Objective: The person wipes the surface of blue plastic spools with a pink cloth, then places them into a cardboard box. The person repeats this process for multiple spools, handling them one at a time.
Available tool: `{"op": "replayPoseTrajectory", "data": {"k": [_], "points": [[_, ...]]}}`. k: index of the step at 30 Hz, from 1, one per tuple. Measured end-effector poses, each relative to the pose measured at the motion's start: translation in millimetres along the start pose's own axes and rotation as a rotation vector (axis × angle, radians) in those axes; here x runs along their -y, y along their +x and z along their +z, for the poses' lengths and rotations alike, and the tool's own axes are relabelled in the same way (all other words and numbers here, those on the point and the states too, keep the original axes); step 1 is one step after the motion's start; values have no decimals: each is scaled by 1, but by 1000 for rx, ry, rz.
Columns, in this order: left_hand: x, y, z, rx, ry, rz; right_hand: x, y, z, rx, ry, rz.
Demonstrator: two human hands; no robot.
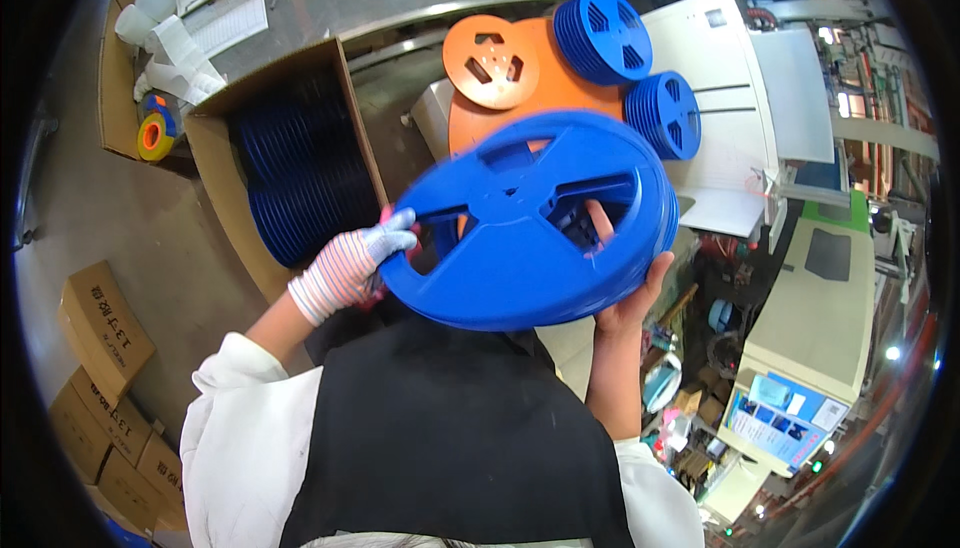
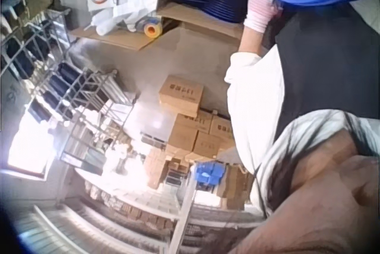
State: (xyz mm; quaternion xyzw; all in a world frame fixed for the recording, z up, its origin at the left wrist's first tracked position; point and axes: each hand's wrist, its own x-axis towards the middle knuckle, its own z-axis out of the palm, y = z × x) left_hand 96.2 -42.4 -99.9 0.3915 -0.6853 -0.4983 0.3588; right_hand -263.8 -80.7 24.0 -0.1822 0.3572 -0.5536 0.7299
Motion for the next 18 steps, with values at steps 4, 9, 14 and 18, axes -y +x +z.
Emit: {"op": "replayPoseTrajectory", "data": {"k": [4,9,14,18], "points": [[-7,-22,-1,-186,-828,-242,-2,2,-2,35,-99,-18],[-12,-46,-8,-306,-1354,-436,-9,-2,-2,-10,-102,30],[-13,-57,-8,-363,-1497,-478,-11,-2,1,-15,-107,41],[-11,-61,-5,-380,-1541,-441,-14,-2,5,21,-131,61]]}}
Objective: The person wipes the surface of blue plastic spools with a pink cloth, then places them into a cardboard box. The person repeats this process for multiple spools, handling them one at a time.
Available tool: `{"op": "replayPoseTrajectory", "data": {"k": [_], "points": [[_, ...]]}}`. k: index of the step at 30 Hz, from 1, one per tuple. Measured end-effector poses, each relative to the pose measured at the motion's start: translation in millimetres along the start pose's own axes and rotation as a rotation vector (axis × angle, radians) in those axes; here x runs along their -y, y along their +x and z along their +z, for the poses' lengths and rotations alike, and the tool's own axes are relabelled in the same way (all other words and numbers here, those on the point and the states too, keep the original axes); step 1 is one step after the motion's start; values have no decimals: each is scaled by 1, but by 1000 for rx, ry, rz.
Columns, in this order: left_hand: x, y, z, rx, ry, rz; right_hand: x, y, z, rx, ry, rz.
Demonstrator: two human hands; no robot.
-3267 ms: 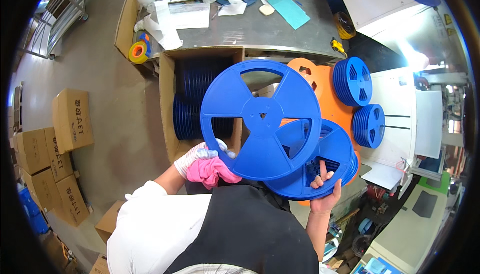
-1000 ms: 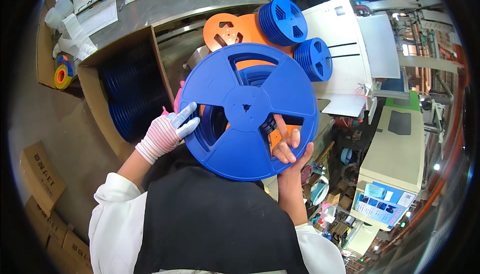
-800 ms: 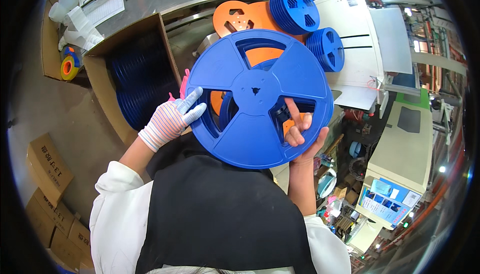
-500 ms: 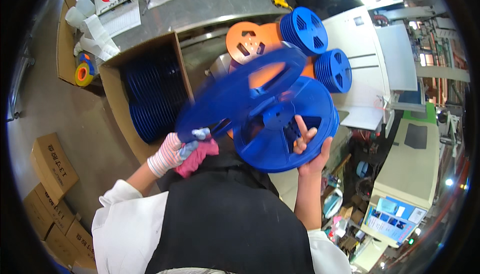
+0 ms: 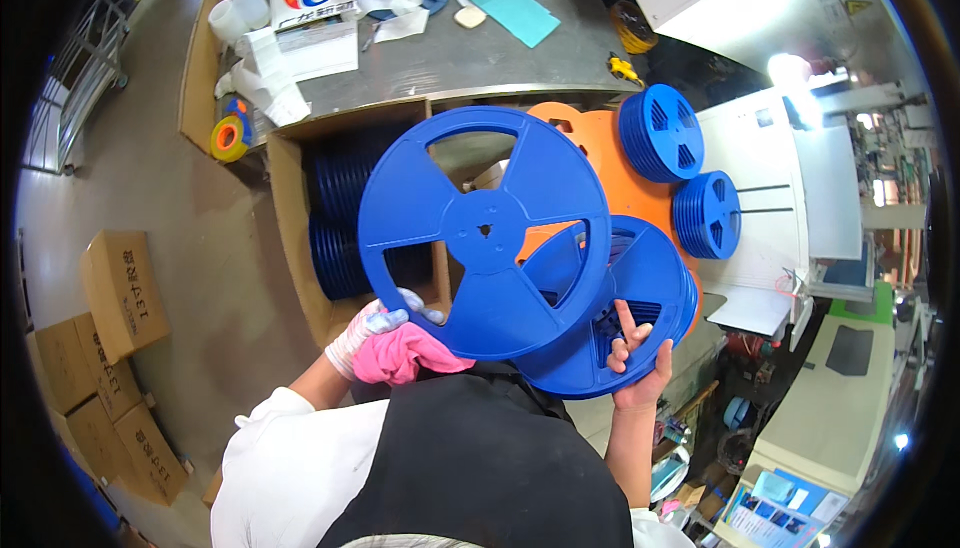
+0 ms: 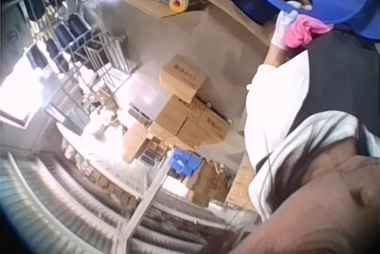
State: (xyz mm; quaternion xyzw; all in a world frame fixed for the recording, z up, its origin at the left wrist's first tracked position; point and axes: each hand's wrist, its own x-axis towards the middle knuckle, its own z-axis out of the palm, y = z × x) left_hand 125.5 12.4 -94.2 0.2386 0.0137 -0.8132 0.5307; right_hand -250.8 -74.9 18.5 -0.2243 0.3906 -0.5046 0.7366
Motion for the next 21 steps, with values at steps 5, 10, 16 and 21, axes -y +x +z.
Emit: {"op": "replayPoseTrajectory", "data": {"k": [5,10,16,21], "points": [[1,-2,-9,-19,23,23,-4,4,3,17,-9,16],[2,-2,-18,-38,34,32,-6,6,2,-2,-10,23],[0,-11,-23,-76,6,50,-7,9,1,11,-9,31],[0,-32,-64,-275,64,295,-10,8,4,-33,-18,11]]}}
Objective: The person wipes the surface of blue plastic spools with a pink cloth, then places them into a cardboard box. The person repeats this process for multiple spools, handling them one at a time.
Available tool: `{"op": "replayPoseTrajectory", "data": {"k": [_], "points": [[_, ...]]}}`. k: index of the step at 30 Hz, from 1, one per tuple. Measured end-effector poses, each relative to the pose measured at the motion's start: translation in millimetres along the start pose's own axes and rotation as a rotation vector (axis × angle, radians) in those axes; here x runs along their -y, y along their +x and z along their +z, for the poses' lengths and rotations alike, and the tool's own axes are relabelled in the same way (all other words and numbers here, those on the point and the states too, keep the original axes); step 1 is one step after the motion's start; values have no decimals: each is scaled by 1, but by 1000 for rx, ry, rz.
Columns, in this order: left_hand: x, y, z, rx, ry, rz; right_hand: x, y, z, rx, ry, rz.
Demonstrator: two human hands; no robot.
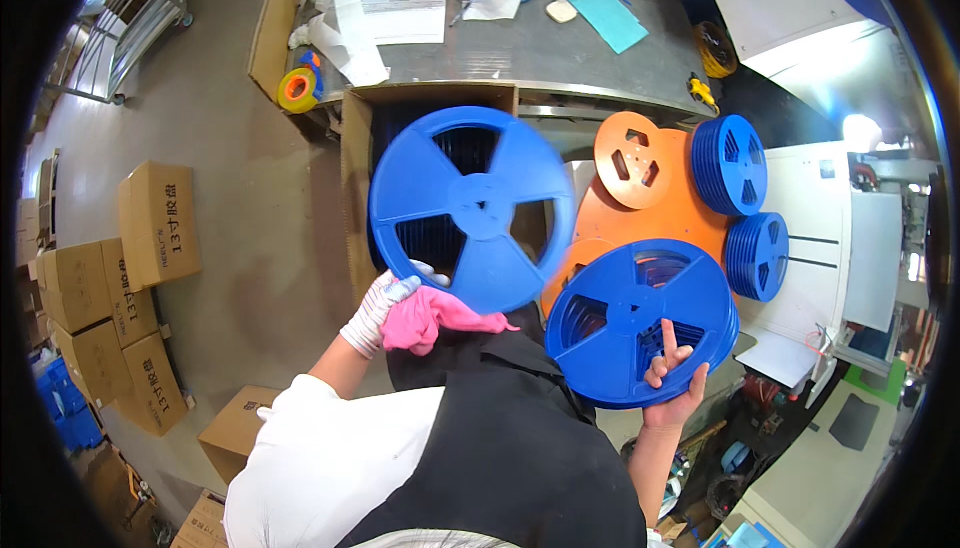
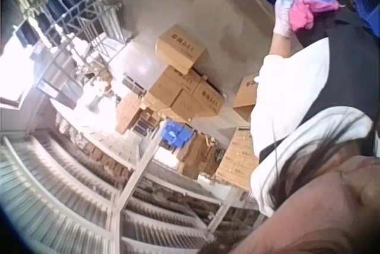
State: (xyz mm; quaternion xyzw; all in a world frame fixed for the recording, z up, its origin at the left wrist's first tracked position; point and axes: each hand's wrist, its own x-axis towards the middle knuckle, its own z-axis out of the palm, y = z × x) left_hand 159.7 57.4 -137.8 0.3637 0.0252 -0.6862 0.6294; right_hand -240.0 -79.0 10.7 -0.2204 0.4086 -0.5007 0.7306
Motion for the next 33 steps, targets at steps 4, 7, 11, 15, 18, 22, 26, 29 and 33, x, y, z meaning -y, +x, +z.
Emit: {"op": "replayPoseTrajectory", "data": {"k": [4,7,11,15,18,22,26,29,33], "points": [[8,28,-71,-405,510,291,-2,-1,4,-11,1,-5],[8,59,-124,-796,1206,354,-2,-2,6,-20,5,-17],[-3,95,-160,-1013,1593,266,-1,-3,7,-19,-18,3],[-13,125,-168,-963,1519,239,-2,-3,8,-14,-32,8],[-10,141,-176,-939,1456,166,-2,-4,9,-13,-33,4],[1,151,-195,-912,1501,122,0,-7,9,-24,-39,1],[3,153,-200,-901,1440,74,-2,-8,7,-20,-22,-5],[-5,149,-177,-877,1416,106,0,-7,3,50,26,-18],[-15,136,-105,-579,1435,215,17,-15,-1,199,139,-42]]}}
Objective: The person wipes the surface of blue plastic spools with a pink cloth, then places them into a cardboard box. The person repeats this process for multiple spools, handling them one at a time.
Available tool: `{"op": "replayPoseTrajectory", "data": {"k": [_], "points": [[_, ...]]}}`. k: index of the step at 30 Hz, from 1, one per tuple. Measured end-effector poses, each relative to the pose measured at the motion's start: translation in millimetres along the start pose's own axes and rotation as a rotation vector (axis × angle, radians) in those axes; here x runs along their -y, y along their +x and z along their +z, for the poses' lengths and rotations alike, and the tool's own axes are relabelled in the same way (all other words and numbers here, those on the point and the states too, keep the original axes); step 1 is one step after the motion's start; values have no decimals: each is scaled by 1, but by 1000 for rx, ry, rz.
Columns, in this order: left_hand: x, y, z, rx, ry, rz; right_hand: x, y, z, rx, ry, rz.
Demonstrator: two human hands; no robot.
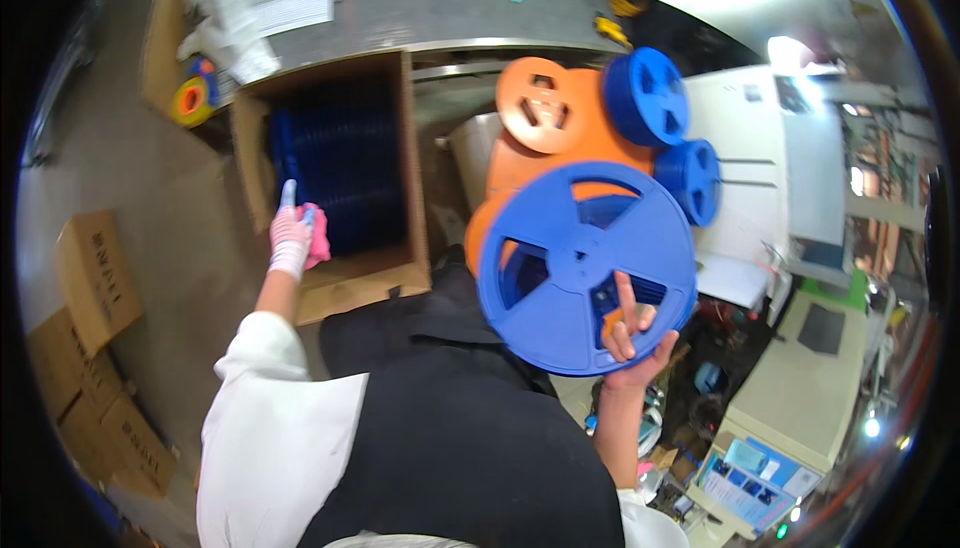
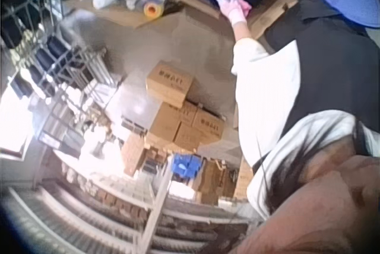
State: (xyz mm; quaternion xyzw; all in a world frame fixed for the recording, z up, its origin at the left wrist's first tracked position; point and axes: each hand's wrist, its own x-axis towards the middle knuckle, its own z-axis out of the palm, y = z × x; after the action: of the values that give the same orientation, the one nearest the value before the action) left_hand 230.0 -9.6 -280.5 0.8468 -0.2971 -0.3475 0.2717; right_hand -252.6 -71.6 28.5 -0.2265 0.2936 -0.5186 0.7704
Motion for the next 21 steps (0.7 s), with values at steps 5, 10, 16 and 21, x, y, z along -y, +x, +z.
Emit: {"op": "replayPoseTrajectory", "data": {"k": [5,10,16,21], "points": [[-107,-65,7,50,-51,677,6,-5,3,128,264,-75],[-182,-121,10,89,251,1356,5,-2,2,267,371,-62],[-217,-132,-1,89,211,1500,9,-4,-4,312,250,-29],[-213,-134,-2,168,280,1496,13,-7,-5,187,127,-9]]}}
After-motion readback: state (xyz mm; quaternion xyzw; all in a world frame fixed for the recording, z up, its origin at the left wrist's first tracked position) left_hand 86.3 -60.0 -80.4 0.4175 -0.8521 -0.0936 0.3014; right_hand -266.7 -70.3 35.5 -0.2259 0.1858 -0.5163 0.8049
